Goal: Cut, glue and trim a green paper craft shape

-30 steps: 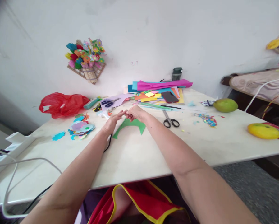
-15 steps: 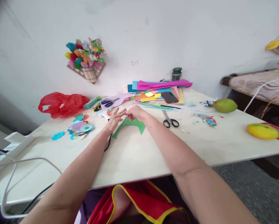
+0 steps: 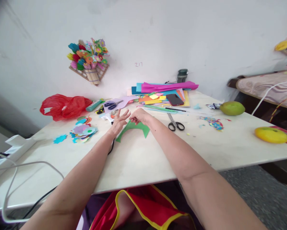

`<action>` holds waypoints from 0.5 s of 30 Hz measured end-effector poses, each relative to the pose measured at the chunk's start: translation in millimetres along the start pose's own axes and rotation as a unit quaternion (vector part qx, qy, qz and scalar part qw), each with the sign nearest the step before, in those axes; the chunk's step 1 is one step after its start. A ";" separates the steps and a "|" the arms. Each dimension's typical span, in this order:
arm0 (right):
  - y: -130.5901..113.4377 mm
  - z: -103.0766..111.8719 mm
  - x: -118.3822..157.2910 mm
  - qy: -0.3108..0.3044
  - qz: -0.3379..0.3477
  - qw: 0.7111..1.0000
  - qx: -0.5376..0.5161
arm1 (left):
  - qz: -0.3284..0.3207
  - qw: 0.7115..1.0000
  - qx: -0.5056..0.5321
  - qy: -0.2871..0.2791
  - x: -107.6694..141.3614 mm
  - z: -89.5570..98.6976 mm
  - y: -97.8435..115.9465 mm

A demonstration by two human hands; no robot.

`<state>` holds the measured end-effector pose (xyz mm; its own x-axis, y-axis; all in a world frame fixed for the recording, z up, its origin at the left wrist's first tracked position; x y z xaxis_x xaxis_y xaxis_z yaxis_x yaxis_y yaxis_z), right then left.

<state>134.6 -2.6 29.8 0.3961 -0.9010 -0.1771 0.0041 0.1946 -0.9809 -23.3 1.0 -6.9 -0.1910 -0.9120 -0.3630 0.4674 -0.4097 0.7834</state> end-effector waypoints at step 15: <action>1.4 -1.4 -0.4 -0.063 -0.016 0.993 -0.096 | 0.052 0.983 -0.157 -0.075 8.3 5.0 24.2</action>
<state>133.2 -2.5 28.3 0.5103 -0.8477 -0.1449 -0.1507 0.0778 -0.9855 -17.9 -16.6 11.5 -0.2422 -0.9510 -0.1921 0.7302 -0.3090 0.6093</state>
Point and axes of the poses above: each hand's wrist, its own x-axis away from the middle knuckle, its own z-axis out of the back of the hand, y = z × x, the point moved 1 cm from there along -x, towards the middle knuckle, and after that the axes turned 10 degrees about z, right-handed, at the moved point
